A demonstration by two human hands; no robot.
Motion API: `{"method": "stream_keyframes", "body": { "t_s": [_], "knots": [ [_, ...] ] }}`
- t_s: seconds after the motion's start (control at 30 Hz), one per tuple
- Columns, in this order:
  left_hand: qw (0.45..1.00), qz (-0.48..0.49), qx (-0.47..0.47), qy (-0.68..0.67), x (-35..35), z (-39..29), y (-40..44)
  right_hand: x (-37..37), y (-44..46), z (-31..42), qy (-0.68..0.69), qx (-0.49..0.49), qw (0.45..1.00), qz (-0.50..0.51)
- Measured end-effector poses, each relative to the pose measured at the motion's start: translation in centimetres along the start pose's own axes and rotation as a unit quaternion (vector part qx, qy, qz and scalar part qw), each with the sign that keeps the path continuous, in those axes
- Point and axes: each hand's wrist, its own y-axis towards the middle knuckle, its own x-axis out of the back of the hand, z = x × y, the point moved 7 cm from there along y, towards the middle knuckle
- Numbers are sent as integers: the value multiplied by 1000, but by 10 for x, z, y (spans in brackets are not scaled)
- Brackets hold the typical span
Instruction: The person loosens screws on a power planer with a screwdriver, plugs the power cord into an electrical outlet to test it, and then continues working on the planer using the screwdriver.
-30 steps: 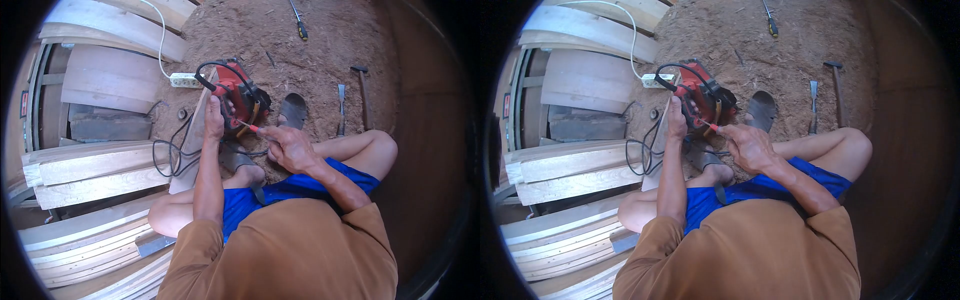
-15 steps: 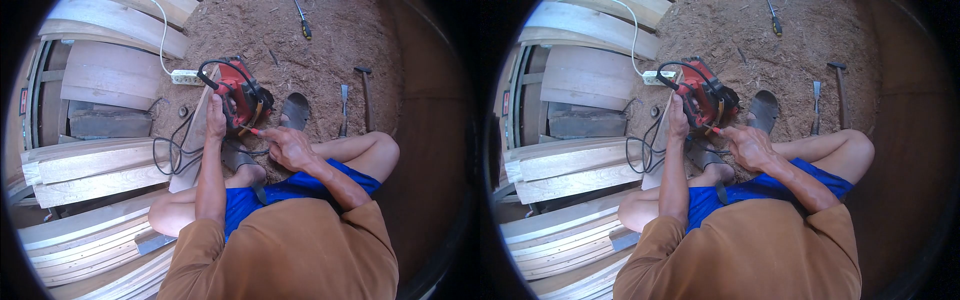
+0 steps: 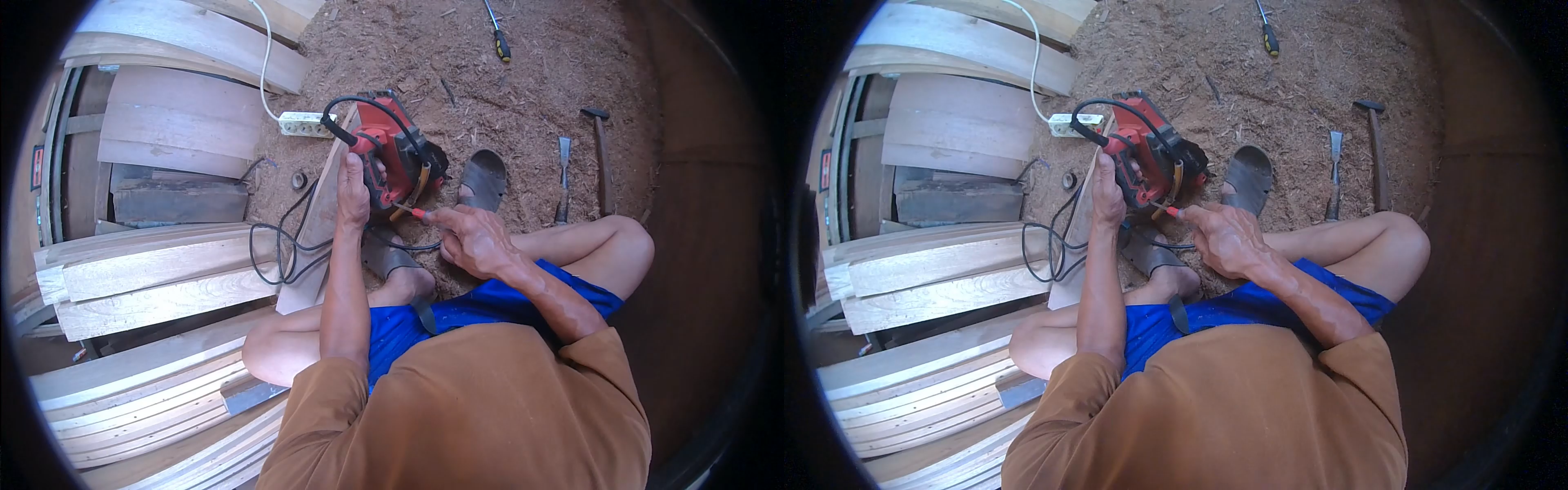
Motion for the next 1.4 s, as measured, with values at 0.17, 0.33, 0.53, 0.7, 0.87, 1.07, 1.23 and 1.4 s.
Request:
{"method": "stream_keyframes", "body": {
  "t_s": [0.17,0.33,0.53,0.7,0.87,1.07,1.23,1.4],
  "knots": [
    [999,13,12,28,5,6,1,-2,0,-2,9,17,1000,-20],
    [1000,2,15,-10,-3,-1,-1,-4,1,0,-45,40,998,-10],
    [1000,-13,3,-13,-3,-3,0,-8,8,-4,-28,-18,999,34],
    [999,-35,7,0,1,2,-2,-10,14,1,-5,-28,998,59],
    [999,-41,-4,10,-1,-1,-3,-21,22,-27,199,-92,974,59],
    [999,-51,1,15,1,2,-3,-24,26,-35,368,-251,889,110],
    [998,-55,7,15,-1,2,-2,2,27,-9,51,-11,998,32],
    [999,-53,-6,5,-7,-4,-2,-7,24,-8,69,-99,987,104]
  ]
}}
